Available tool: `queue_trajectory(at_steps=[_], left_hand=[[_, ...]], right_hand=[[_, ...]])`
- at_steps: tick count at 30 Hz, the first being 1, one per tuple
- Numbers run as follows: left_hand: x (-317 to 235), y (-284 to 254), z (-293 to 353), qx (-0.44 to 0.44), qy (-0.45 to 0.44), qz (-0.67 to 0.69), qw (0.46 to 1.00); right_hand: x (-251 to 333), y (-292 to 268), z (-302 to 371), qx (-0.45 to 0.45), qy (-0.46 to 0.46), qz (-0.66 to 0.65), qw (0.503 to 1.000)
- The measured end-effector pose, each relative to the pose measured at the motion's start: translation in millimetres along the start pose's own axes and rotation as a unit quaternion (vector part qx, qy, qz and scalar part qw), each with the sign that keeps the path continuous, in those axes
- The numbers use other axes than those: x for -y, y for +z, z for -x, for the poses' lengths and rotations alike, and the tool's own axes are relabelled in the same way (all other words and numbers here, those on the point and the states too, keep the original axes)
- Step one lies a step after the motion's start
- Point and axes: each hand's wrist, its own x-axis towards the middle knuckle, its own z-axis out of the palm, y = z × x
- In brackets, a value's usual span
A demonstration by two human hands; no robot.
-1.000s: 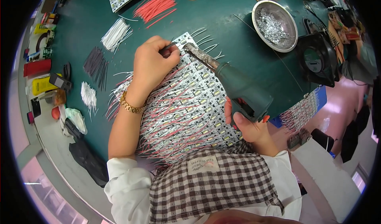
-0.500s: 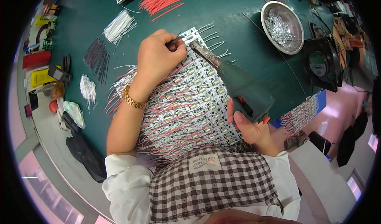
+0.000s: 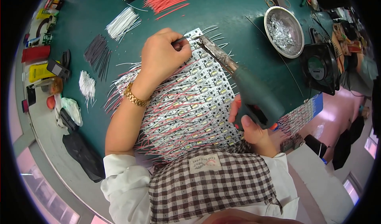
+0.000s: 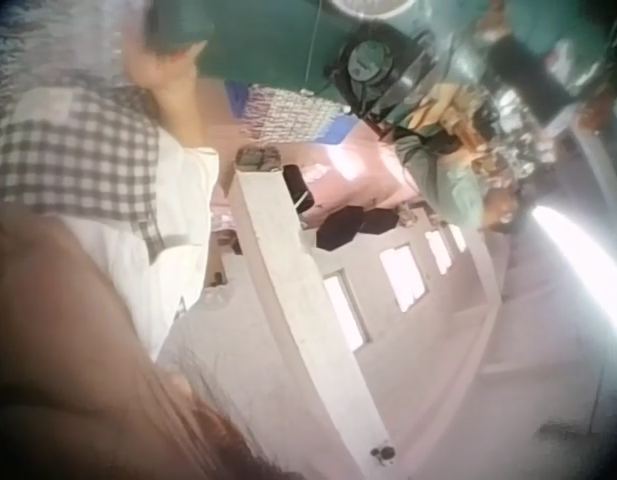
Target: The person solders wire leads onto an LED board using a soldering iron, attaching red, black, and white wires to the board.
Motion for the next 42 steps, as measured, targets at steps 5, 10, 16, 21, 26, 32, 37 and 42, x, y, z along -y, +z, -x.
queue_trajectory(at_steps=[5,10,16,21,26,32,37,42], left_hand=[[0.1,-0.5,0.0,0.005,0.006,-0.002,1.0],[0.6,-3.9,0.1,0.017,0.01,0.013,1.0],[-2.6,-43.3,-4.7,-0.024,-0.007,-0.024,0.999],[-21.7,-56.9,5.3,-0.213,0.053,0.097,0.971],[-31.8,-17.8,24.0,-0.051,0.1,0.067,0.991],[-16.7,2.4,21.4,0.024,0.006,0.071,0.997],[-19.2,1.6,20.6,0.041,-0.039,0.044,0.997],[-18.1,4.5,20.6,0.031,-0.032,0.049,0.998]], right_hand=[[-4.3,7.5,-2.0,-0.074,0.016,-0.087,0.993],[-3.2,11.6,-1.0,-0.099,0.045,-0.1,0.989],[-10.9,-2.8,5.3,-0.026,-0.035,-0.114,0.993],[-8.9,-4.4,8.5,-0.069,-0.072,-0.149,0.984],[0.9,0.3,13.8,-0.11,-0.014,-0.117,0.987],[-3.5,-4.0,25.7,-0.12,0.014,-0.127,0.985],[-6.1,-4.5,27.5,-0.108,0.043,-0.138,0.984],[-3.7,-4.2,24.7,-0.093,0.063,-0.133,0.985]])
